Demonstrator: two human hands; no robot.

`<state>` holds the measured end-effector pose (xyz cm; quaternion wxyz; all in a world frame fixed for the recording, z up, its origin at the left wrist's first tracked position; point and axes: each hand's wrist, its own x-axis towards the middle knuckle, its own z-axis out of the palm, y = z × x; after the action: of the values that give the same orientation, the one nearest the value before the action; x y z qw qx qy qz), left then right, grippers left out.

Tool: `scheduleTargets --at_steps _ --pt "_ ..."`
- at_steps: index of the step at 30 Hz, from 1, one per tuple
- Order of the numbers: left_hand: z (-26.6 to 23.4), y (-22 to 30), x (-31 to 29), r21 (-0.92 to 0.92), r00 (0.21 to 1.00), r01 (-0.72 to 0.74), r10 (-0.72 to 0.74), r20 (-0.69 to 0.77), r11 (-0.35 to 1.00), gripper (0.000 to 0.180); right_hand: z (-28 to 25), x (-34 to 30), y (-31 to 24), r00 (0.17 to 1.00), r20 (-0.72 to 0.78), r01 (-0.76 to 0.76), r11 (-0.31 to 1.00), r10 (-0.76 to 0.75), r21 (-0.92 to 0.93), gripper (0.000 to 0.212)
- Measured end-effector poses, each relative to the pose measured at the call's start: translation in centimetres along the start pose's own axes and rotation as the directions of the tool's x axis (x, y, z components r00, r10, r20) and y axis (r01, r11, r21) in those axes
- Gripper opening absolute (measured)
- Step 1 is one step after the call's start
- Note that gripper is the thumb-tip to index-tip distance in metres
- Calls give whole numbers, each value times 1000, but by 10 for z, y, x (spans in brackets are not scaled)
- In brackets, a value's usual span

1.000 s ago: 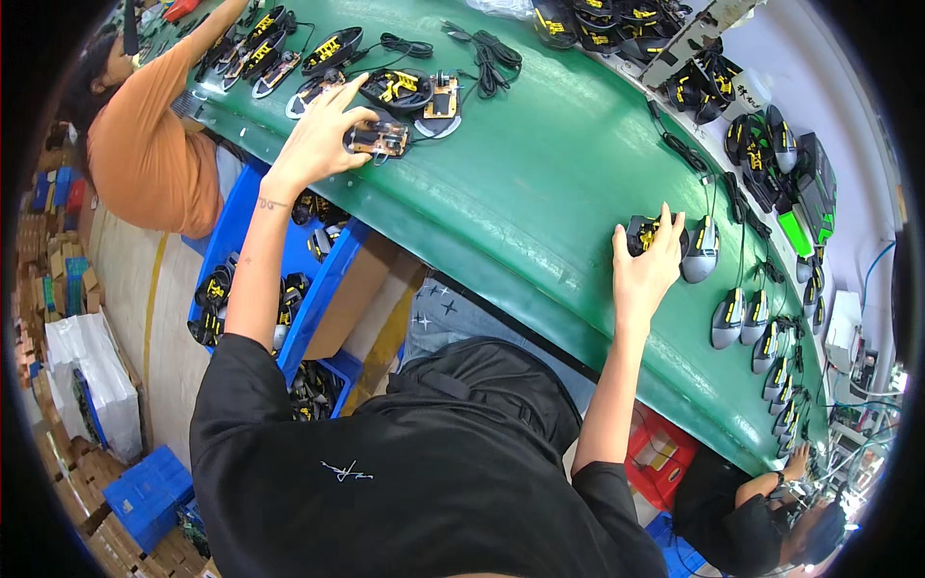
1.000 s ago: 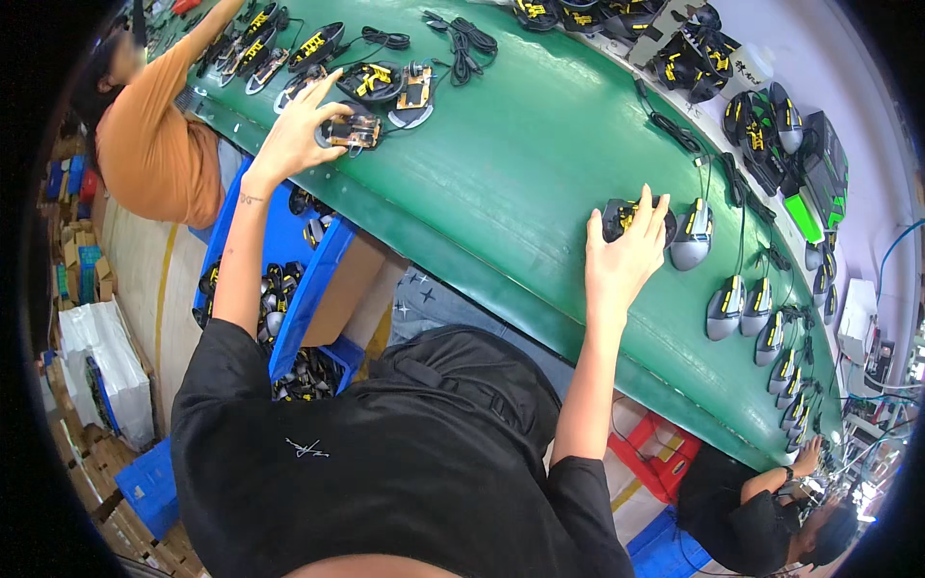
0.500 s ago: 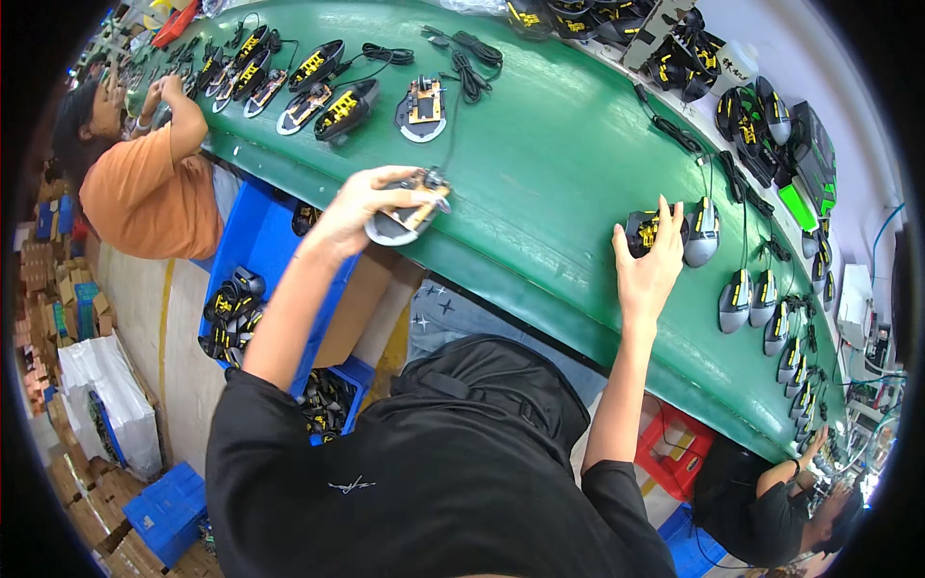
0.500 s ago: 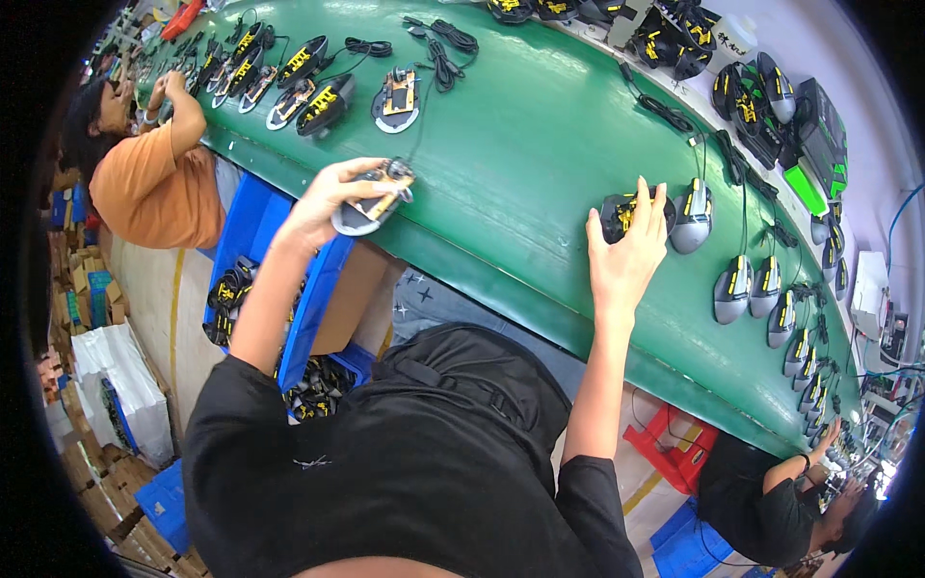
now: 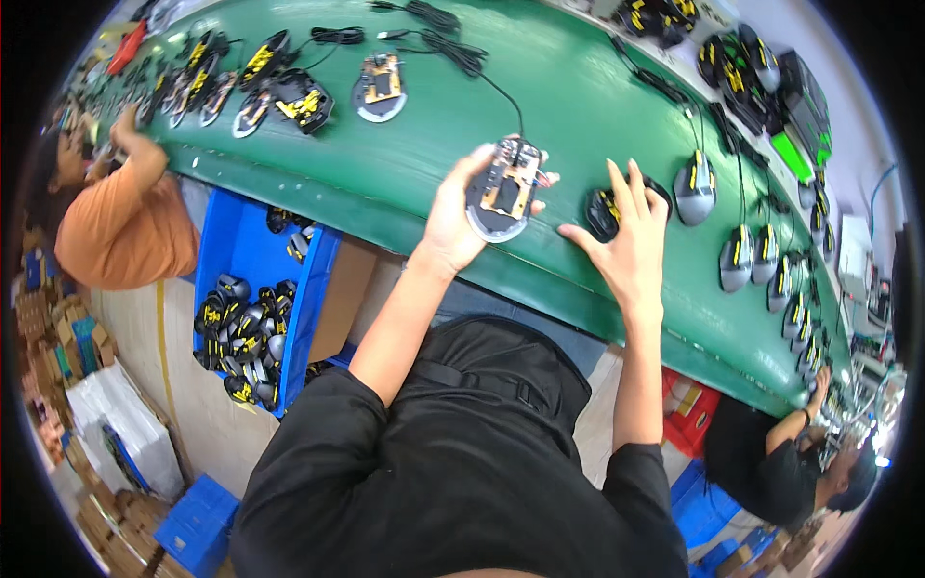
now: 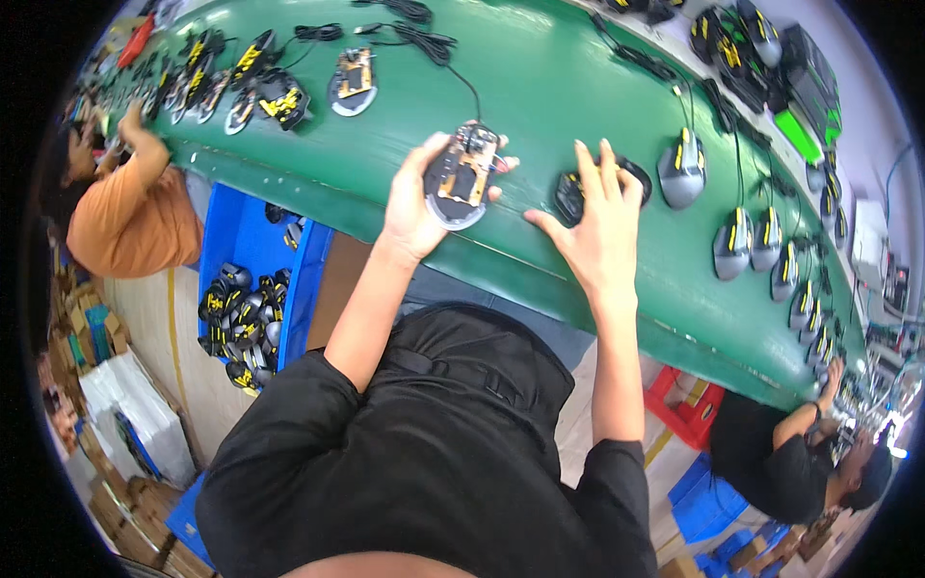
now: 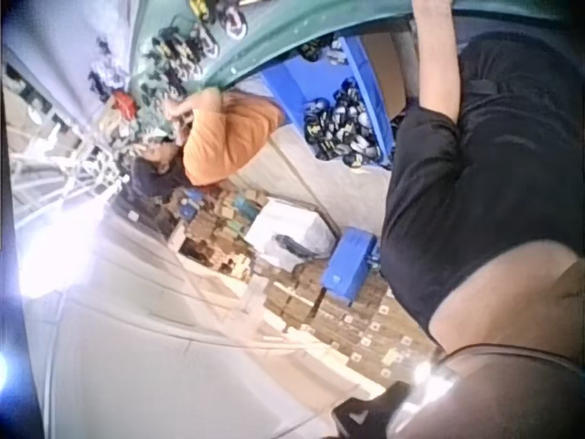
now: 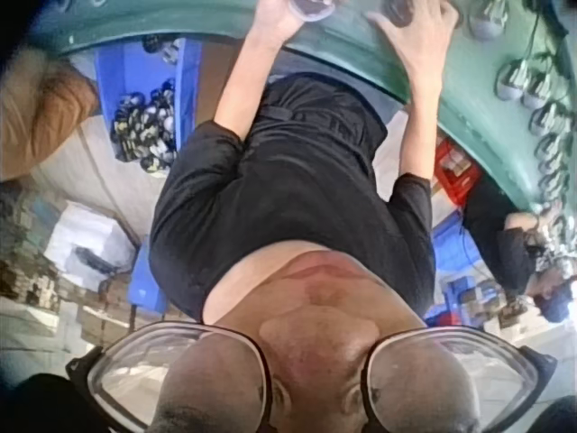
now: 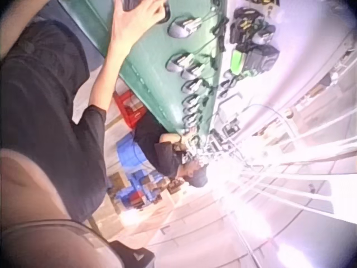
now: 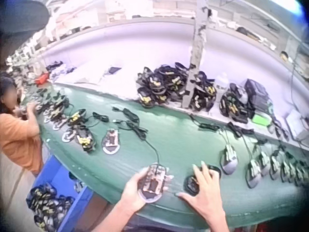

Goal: The person assembles computer mice by picking up mouse bases with circuit boards and top shells from a conveyor belt, fitting the top shells onto the bases by hand, and placing the assembled mice back onto the conveyor belt.

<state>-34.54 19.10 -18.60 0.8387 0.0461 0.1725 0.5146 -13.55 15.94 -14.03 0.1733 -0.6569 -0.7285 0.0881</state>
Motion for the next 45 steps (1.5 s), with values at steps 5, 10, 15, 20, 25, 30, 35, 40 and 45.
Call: scheduleTargets --at_steps 5,10,15,20,25,30,35,40,45 --pt "1 -4 0 -22 999 -1 1 34 1000 47 -25 -3 -1 968 -244 98 982 -56 164 57" --pt "9 -19 -4 3 996 -35 35 78 999 50 -3 -7 -42 852 289 -467 381 437 798 19" --pt "8 -13 -8 71 994 -26 18 111 997 51 20 2 -37 854 329 -460 286 404 841 19" --pt "0 -13 -13 234 991 -130 116 72 964 45 20 4 -54 865 208 -400 376 457 836 18" --pt "7 -17 -13 280 981 -192 185 52 941 41 28 -1 -94 844 -271 -160 699 463 697 16" --pt "12 -32 -11 382 954 -273 299 -8 883 44 59 -25 -101 932 -355 -22 992 66 126 30" --pt "12 -27 -11 422 962 -229 270 -40 877 43 50 -32 -95 956 -181 204 966 -232 -160 42" --pt "9 -20 -10 440 968 -180 239 -82 880 54 11 -12 -74 989 -135 119 842 -55 527 21" --pt "15 -17 -15 385 988 -122 150 -45 915 55 7 48 -56 972 51 -208 739 229 641 33"
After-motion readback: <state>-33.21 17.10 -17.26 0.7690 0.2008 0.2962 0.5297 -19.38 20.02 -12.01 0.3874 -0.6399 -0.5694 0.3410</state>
